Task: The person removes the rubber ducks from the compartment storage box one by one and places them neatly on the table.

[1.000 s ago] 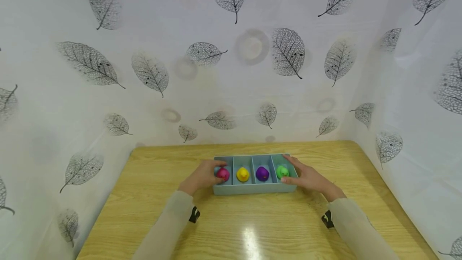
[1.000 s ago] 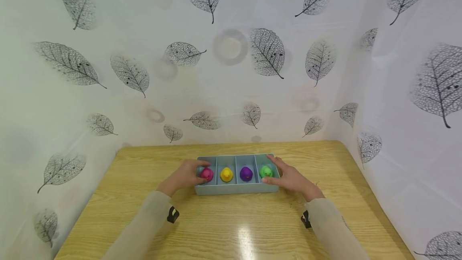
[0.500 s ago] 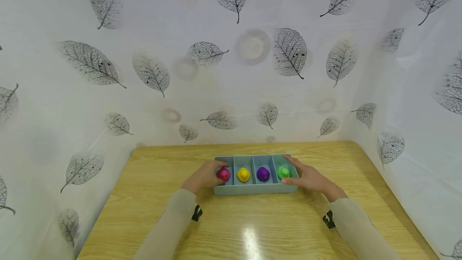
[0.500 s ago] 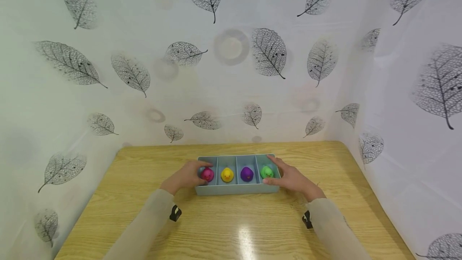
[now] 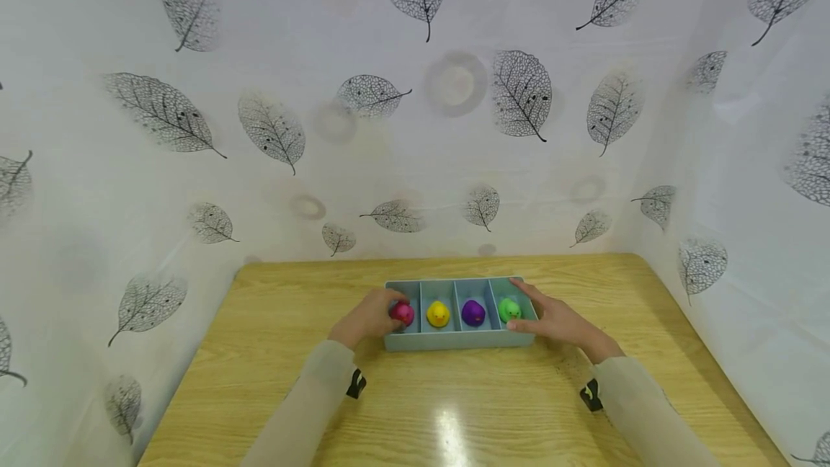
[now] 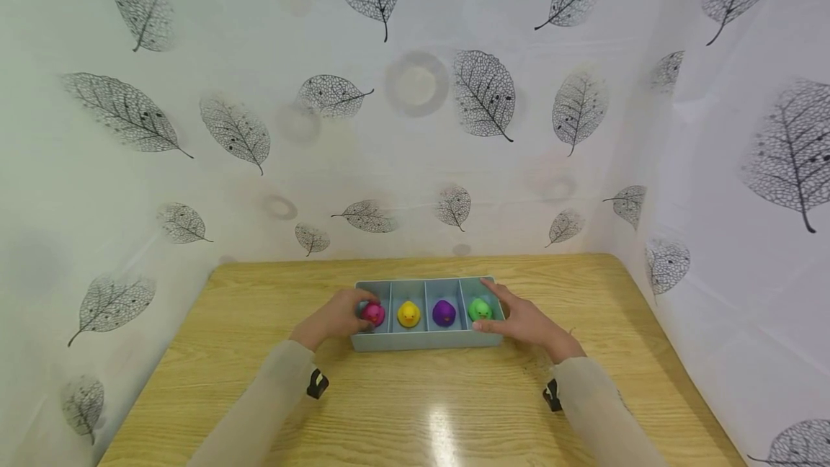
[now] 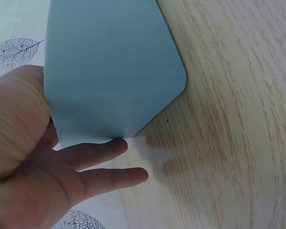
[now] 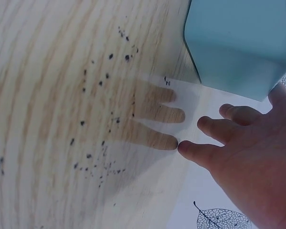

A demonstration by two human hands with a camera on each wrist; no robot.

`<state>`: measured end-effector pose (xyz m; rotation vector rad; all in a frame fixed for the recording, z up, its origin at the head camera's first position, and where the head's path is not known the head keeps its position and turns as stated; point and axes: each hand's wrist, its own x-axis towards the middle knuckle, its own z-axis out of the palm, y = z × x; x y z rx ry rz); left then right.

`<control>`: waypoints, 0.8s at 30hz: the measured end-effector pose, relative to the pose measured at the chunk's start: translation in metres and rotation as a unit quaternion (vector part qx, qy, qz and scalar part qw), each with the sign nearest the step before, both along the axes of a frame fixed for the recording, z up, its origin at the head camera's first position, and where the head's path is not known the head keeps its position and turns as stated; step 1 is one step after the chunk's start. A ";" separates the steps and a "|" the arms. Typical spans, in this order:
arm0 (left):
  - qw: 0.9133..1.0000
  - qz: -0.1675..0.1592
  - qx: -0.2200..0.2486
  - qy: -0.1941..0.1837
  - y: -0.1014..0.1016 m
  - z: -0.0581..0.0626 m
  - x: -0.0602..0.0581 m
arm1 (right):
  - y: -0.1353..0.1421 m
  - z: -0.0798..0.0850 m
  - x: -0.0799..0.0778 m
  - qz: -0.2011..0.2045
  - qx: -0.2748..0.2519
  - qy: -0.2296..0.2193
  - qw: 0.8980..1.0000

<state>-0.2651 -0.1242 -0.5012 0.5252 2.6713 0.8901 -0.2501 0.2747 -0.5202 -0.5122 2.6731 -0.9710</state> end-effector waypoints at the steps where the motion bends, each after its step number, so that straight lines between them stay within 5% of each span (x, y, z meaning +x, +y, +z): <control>1: 1.000 0.000 0.001 0.000 0.000 0.000 0.000 | 0.000 0.000 0.000 0.000 -0.001 0.000 1.000; 24: 1.000 0.008 -0.022 0.018 0.004 -0.003 -0.001 | 0.000 0.000 -0.001 0.001 -0.002 -0.004 1.000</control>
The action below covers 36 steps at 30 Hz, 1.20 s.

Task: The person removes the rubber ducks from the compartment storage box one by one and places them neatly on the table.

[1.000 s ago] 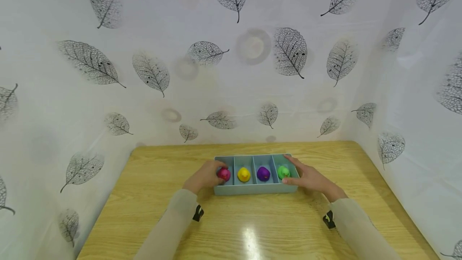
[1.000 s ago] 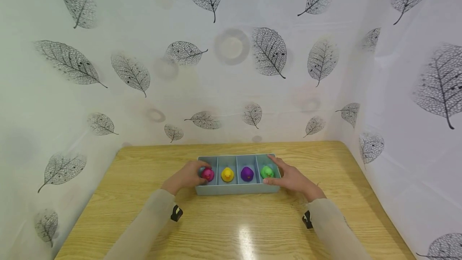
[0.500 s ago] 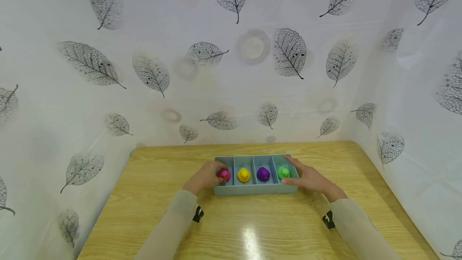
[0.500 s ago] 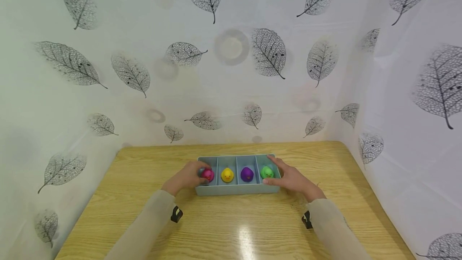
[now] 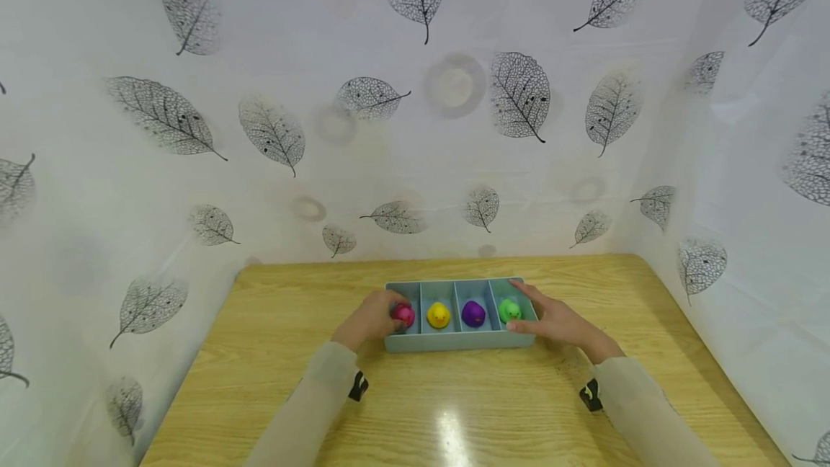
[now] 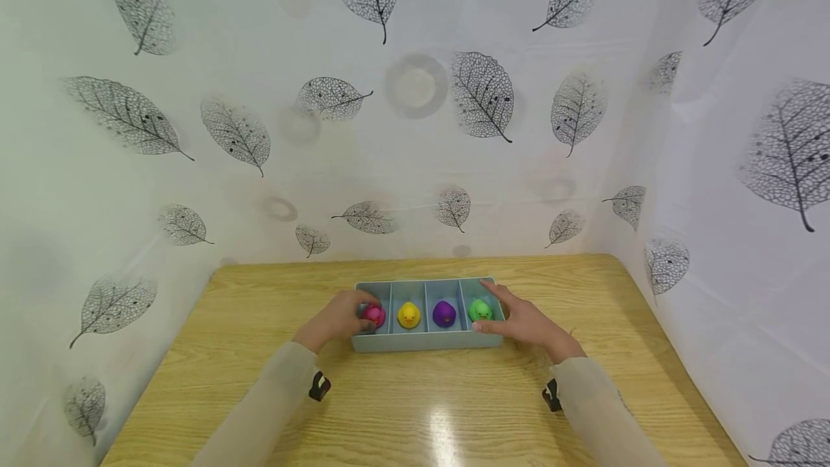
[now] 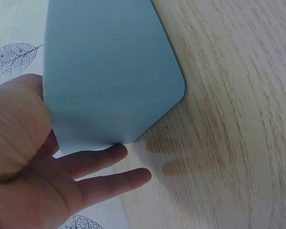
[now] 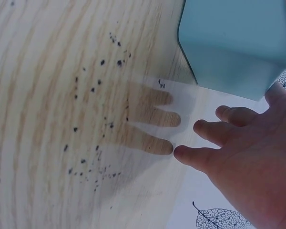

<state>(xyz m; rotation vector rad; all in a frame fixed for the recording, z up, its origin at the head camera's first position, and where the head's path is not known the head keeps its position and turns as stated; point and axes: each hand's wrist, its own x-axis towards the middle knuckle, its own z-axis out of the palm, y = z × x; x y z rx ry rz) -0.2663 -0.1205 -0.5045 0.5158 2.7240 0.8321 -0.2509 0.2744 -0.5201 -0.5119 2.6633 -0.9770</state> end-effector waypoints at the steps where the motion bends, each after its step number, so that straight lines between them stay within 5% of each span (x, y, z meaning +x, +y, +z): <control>1: 1.000 0.000 -0.001 0.001 0.000 0.000 0.000 | 0.000 0.000 0.000 0.001 0.000 0.000 1.000; 36: 0.997 -0.046 0.021 0.049 -0.005 -0.005 0.000 | -0.001 0.001 0.002 -0.003 0.002 0.001 1.000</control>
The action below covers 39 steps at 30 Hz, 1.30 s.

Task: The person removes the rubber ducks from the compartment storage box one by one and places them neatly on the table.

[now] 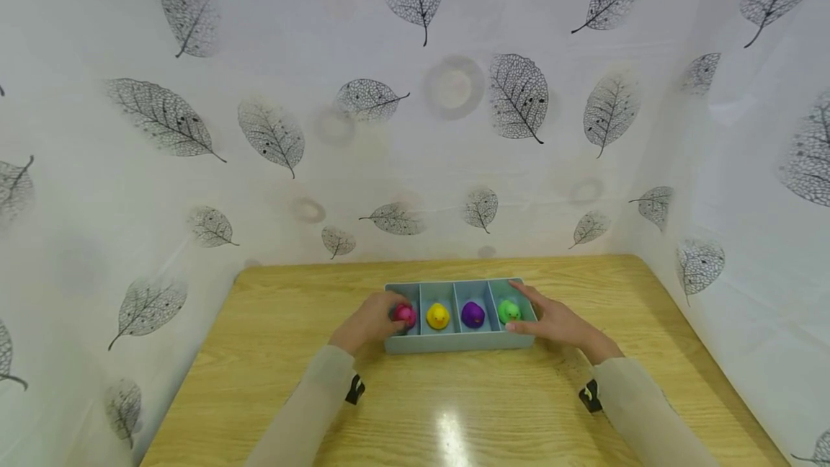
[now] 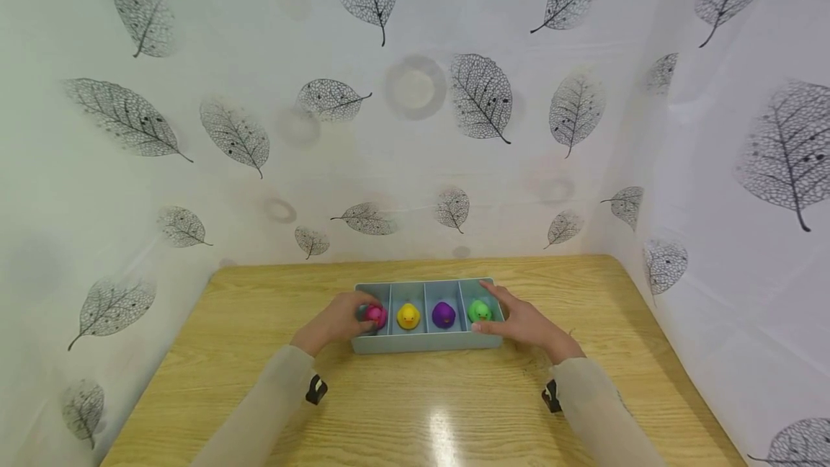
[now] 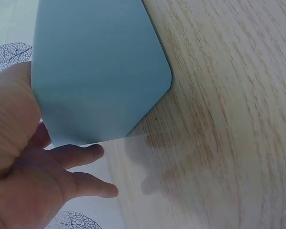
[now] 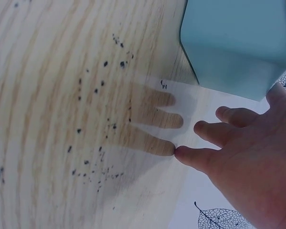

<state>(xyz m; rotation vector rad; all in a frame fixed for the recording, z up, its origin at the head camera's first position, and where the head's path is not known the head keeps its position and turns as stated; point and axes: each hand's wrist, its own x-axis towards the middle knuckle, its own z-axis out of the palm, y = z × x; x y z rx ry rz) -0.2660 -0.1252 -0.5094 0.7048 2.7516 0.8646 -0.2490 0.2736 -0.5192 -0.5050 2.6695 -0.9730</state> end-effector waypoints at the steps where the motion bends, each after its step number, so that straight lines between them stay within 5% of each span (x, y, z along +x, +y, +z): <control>1: 1.000 -0.001 0.003 0.003 -0.001 -0.001 0.000 | 0.000 0.000 0.000 -0.001 0.001 -0.002 1.000; 8: 0.999 -0.001 0.038 0.017 -0.005 0.000 0.001 | 0.000 -0.001 -0.002 0.004 0.003 -0.004 1.000; 21: 0.992 0.065 0.101 0.041 -0.023 0.023 0.009 | 0.000 0.004 -0.003 0.016 0.009 0.000 1.000; 39: 0.987 0.068 0.118 0.079 -0.037 0.032 0.009 | 0.002 0.001 -0.005 0.011 0.008 -0.003 1.000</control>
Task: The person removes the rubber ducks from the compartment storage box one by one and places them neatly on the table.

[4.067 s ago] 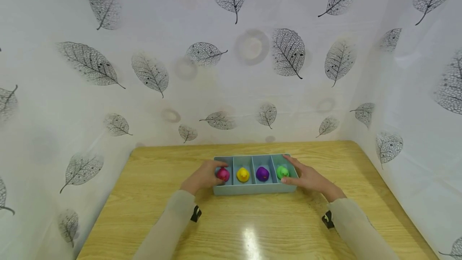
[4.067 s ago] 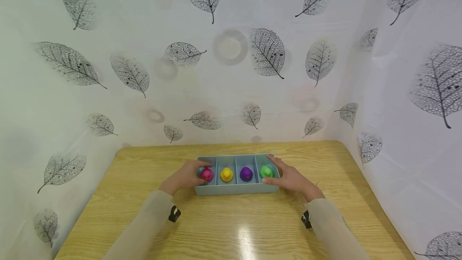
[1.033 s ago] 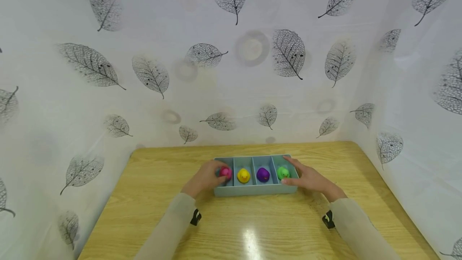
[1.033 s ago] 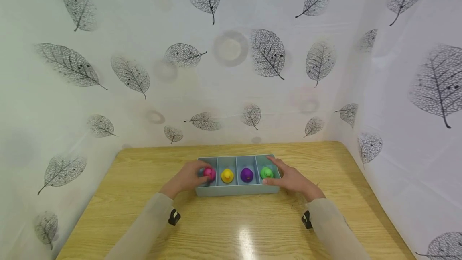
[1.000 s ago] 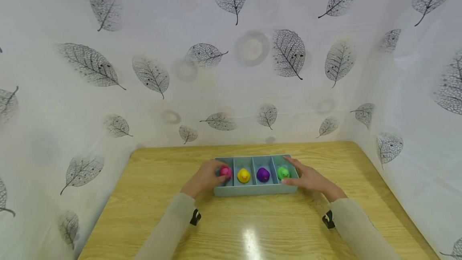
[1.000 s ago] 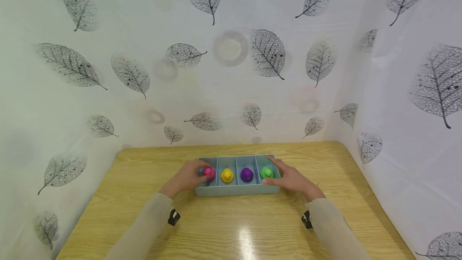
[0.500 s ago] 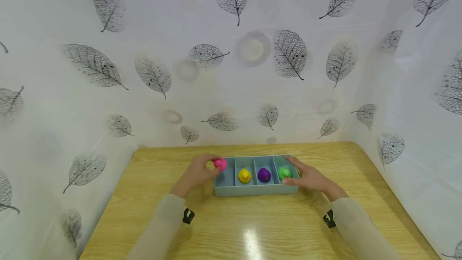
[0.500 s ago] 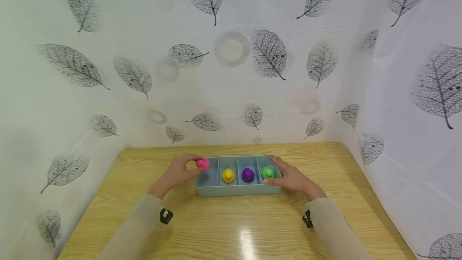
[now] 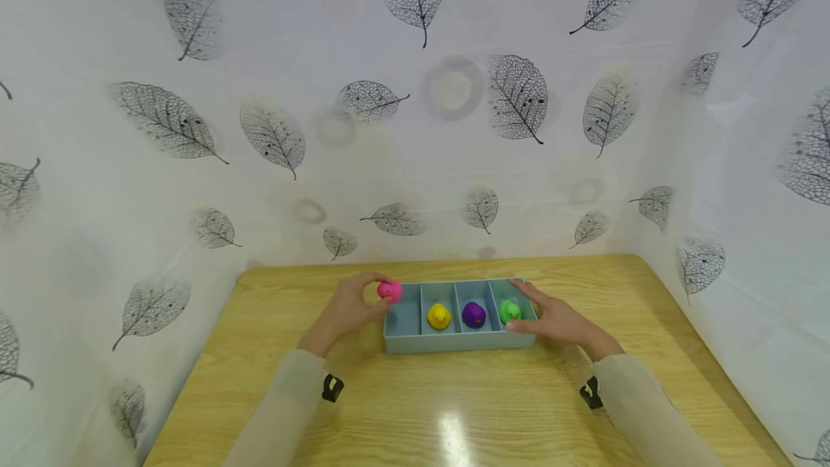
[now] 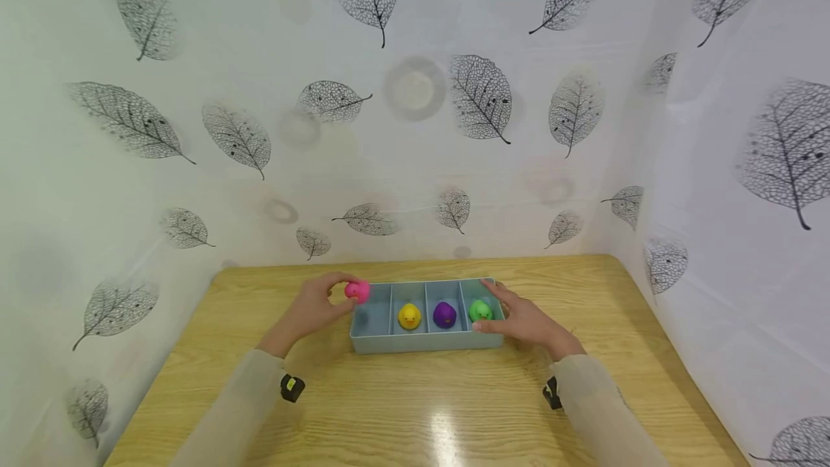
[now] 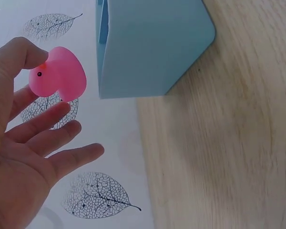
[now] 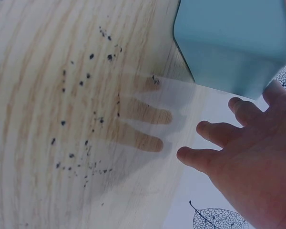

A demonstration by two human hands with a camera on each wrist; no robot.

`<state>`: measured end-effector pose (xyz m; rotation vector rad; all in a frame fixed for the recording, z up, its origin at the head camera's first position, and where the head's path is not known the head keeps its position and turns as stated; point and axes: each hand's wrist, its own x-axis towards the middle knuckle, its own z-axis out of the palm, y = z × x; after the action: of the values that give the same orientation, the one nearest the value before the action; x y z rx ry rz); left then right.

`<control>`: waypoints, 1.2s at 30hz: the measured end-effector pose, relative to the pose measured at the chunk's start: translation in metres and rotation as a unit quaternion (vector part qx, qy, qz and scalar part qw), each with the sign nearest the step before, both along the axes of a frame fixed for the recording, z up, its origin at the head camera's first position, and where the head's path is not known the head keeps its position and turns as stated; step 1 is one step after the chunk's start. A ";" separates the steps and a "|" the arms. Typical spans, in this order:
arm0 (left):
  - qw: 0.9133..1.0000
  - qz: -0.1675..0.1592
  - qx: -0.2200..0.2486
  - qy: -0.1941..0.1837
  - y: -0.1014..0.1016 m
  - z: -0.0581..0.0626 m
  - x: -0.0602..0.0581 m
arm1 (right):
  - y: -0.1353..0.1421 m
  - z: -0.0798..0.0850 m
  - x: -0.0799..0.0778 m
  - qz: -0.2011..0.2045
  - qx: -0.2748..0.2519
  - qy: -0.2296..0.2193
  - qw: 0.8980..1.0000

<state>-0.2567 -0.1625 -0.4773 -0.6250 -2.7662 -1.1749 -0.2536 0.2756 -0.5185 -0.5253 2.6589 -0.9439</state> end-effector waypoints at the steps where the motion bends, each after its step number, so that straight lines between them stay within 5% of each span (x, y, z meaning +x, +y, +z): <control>1: 1.000 -0.001 0.001 0.000 -0.001 0.001 0.000 | 0.000 0.000 0.000 0.000 0.000 0.000 1.000; 10: 1.000 0.005 0.018 -0.023 -0.013 0.002 0.002 | 0.000 0.003 0.000 0.003 0.005 0.005 1.000; 36: 0.997 0.048 0.057 -0.008 -0.041 -0.011 0.009 | -0.001 0.006 0.003 -0.001 -0.006 -0.005 1.000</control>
<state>-0.2478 -0.2037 -0.4887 -0.4688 -2.6845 -1.3119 -0.2501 0.2744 -0.5124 -0.5208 2.6464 -0.9622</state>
